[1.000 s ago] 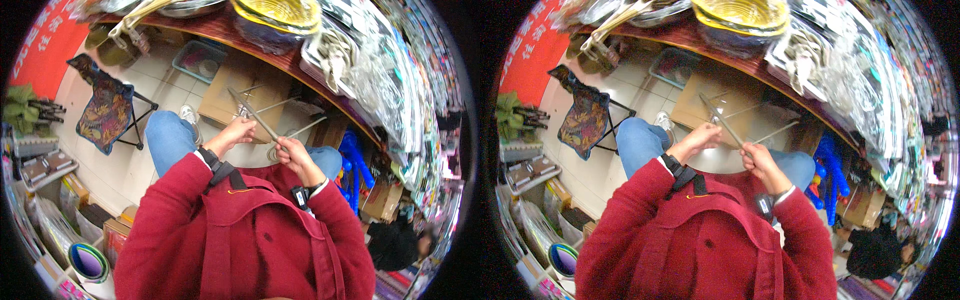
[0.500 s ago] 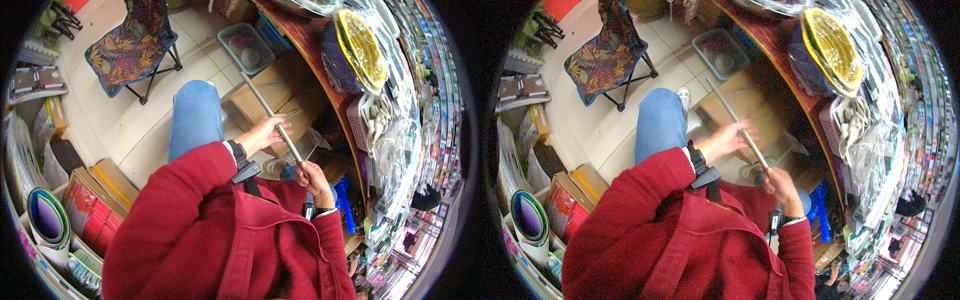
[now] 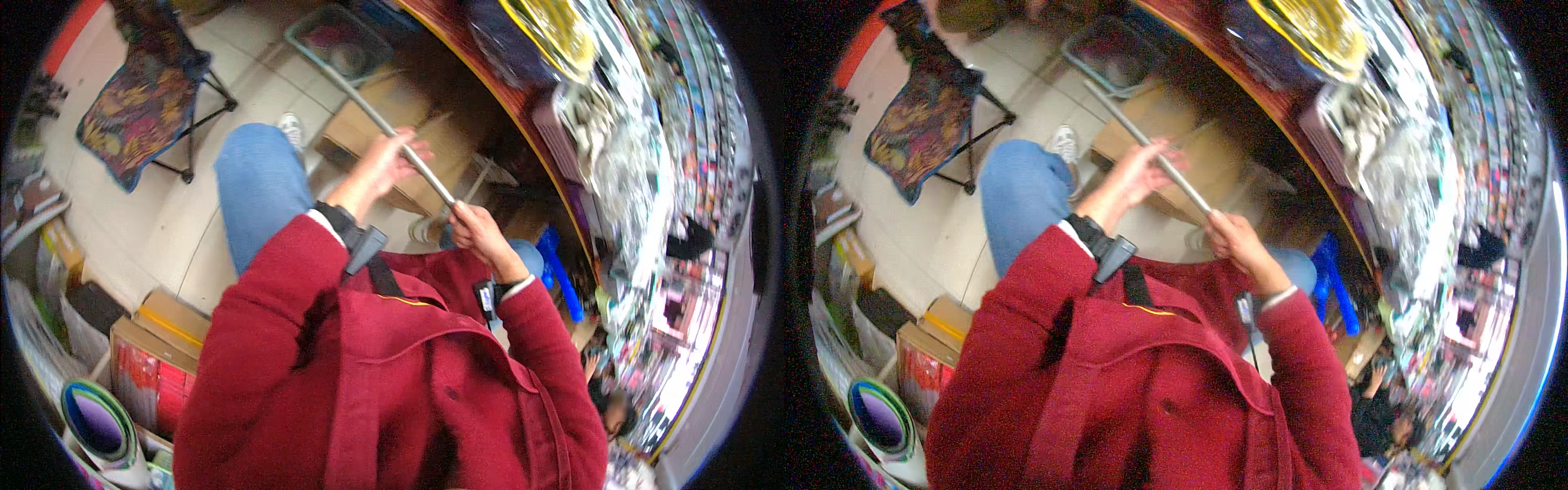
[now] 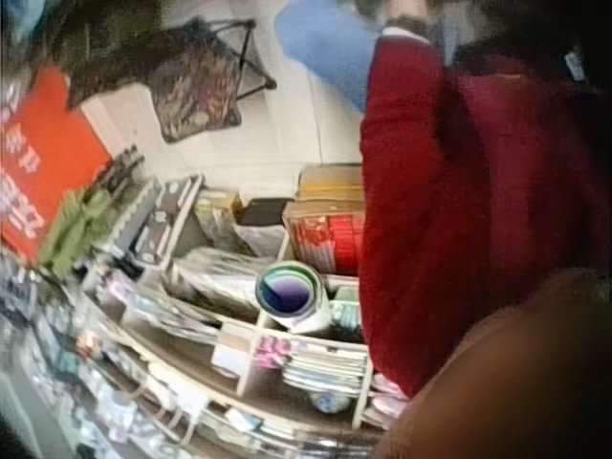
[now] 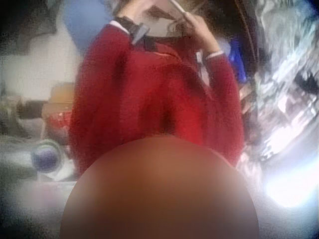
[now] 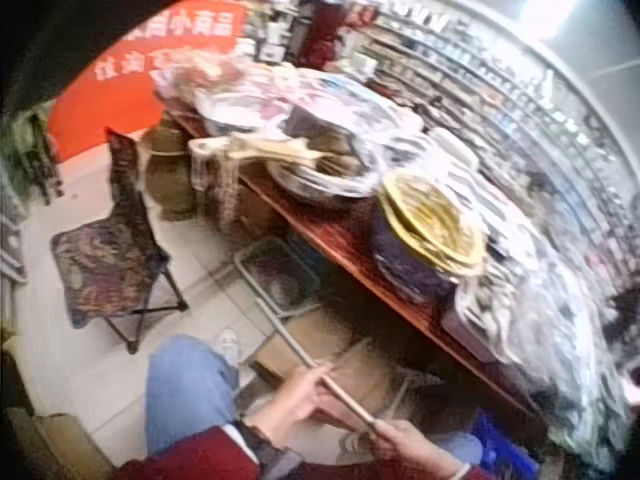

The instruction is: The person sits on the floor and wipes the surfaces of several small rectangular boxes with a cloth. They rotate each box to clean multiple sides, then place it back into a cardboard box. The person also wipes the interior of the cardboard box and a metal frame before returning the cloth to a basket.

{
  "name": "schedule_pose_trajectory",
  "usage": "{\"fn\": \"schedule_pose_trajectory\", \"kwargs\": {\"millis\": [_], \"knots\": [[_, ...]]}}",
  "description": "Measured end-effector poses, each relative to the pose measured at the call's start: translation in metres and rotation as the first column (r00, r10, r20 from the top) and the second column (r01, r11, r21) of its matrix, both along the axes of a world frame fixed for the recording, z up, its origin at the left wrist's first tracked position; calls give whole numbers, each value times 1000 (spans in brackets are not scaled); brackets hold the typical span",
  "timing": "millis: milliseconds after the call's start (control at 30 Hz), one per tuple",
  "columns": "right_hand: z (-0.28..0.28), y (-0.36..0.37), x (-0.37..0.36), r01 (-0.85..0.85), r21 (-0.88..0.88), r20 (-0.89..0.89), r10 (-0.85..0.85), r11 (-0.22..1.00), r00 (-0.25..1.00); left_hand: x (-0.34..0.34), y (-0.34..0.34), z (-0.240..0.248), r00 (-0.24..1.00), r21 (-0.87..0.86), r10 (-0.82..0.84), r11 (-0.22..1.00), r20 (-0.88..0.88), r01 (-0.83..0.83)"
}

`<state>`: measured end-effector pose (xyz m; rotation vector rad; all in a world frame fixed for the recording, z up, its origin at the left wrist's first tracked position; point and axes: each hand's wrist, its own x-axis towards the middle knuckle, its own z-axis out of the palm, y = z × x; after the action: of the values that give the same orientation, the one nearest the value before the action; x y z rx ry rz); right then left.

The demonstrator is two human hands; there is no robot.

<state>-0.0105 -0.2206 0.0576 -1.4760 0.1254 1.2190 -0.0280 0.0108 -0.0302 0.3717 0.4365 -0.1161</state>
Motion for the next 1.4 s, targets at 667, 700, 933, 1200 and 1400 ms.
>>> {"fn": "schedule_pose_trajectory", "kwargs": {"millis": [667,700,933,1200,1400], "knots": [[-76,-35,85,767,140,88,-779,626,621,1,-24,19,972,326,-214,915,-101,235],[-81,-38,97,786,151,59,-799,600,599,1,-24,21,968,334,-230,909,-99,250],[-119,-71,158,838,291,-242,-812,462,532,8,-28,29,937,348,-324,870,-134,351],[-147,-110,195,888,266,-316,-836,376,449,14,-33,30,909,324,-363,851,-207,414],[-165,-101,191,889,173,-237,-858,425,456,20,-38,29,893,335,-385,831,-232,445]]}}
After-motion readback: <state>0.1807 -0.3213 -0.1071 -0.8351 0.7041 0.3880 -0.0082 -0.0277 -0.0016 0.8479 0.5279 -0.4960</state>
